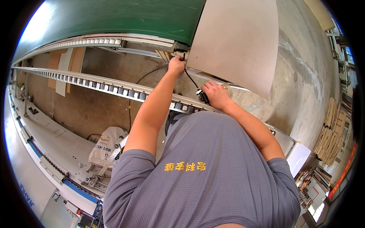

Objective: The person removes gloves, pours a green liquid into a white bucket, and handles a white circular component. They then operate a computer interface and use a spray gun to apply a substance to a sheet on a conveyor belt.

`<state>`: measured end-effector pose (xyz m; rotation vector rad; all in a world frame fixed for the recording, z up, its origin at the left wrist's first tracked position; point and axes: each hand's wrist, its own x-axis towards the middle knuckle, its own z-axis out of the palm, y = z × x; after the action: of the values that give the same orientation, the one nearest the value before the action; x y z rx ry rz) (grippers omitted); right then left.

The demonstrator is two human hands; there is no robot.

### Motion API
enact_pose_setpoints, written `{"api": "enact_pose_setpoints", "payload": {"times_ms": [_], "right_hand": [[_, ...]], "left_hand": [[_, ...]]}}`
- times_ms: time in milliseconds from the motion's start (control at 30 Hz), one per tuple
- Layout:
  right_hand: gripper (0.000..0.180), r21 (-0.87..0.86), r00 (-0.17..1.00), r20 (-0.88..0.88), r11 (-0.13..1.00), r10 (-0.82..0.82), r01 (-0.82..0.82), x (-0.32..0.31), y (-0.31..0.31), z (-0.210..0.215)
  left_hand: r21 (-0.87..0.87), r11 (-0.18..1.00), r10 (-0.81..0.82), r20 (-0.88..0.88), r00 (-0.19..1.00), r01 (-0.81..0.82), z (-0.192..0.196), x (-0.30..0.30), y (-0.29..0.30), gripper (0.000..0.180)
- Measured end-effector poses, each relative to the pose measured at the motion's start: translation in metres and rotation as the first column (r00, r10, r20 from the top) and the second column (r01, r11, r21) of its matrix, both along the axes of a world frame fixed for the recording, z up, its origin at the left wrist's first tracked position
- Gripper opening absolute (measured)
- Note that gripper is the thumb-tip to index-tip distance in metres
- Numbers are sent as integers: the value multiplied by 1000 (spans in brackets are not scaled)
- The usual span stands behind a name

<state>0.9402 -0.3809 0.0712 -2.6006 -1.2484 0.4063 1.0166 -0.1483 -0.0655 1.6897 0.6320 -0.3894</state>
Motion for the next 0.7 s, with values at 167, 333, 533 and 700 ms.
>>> {"api": "enact_pose_setpoints", "payload": {"times_ms": [167,333,533,700], "right_hand": [[26,12,1000,1,1000,-4,4,0,0,3],[27,69,1000,13,998,-6,5,-1,-1,-5],[27,127,1000,21,992,18,-21,-1,-2,-6],[28,102,999,8,994,34,-35,0,-1,-5]], "left_hand": [[-2,1000,23,-5,1000,-23,6,0,1,22],[71,997,-3,-8,1000,4,16,0,3,22],[227,967,-91,-118,989,116,27,2,9,26],[197,970,-119,-136,984,144,21,2,11,24]]}}
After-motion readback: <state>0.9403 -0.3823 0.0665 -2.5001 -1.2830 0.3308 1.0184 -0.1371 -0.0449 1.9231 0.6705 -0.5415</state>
